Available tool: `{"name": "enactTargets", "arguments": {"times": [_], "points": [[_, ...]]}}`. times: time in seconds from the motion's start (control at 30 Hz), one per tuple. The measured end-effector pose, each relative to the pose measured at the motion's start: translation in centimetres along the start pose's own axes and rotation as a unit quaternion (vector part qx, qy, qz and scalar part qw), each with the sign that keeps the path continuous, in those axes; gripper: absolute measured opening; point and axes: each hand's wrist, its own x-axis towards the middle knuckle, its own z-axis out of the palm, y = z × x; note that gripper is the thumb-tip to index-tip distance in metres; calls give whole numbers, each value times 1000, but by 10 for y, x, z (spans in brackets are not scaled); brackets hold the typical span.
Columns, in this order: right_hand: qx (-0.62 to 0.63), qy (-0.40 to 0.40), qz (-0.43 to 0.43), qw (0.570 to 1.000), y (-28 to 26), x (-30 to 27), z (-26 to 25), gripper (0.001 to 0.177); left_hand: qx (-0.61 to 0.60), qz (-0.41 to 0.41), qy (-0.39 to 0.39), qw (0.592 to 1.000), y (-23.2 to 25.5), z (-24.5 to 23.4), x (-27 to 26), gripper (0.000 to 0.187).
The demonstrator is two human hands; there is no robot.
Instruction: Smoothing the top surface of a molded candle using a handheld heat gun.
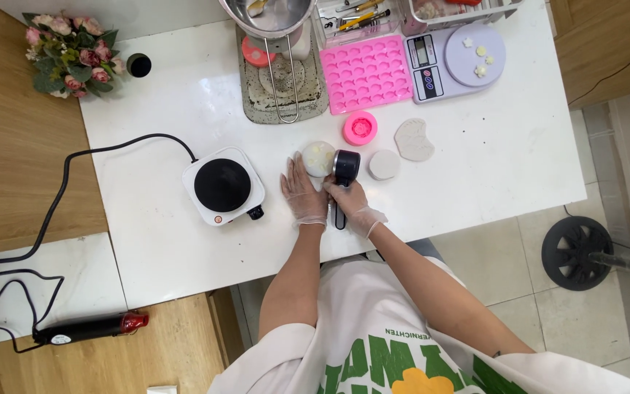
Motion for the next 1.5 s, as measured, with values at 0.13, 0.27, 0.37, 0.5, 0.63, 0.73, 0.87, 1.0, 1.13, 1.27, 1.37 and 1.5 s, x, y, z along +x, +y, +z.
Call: {"name": "enactTargets", "arguments": {"times": [0.13,0.27,0.37,0.5,0.63,0.73,0.87,1.0,1.13,1.27,1.37,1.5], "points": [[8,8,7,1000,-11,-9,-4,38,1,9,3,1000,-2,2,0,103],[-23,-1,8,1000,-16,-15,-7,44,-6,-5,-9,1000,2,-3,0,103],[-34,-3,9,999,-18,-17,-8,46,-1,-7,-5,1000,4,-5,1,103],[-36,-1,4,999,-8,-9,-6,47,3,-10,-7,1000,2,-2,1,105],[-32,-5,2,999,-8,-10,-6,46,-9,-3,-1,1000,3,-3,1,105],[-32,-7,4,999,-9,-10,-5,47,-10,-1,0,1000,2,-2,0,106],[-34,-10,-4,999,-8,-10,-7,49,-3,0,4,1000,2,-1,0,107],[-65,-13,7,998,-13,-10,-5,49,-7,-1,8,1000,2,-1,0,107],[-65,-9,10,998,-17,-14,-4,46,-4,0,11,1000,3,-2,0,106],[-62,-7,16,998,-14,-12,-5,48,-18,-2,4,1000,3,-3,0,105],[-60,-8,20,998,-14,-12,-3,52,-13,-4,0,1000,4,-5,1,105],[-65,-4,19,998,-18,-15,-3,53,-5,-5,-4,1000,5,-5,1,105]]}}
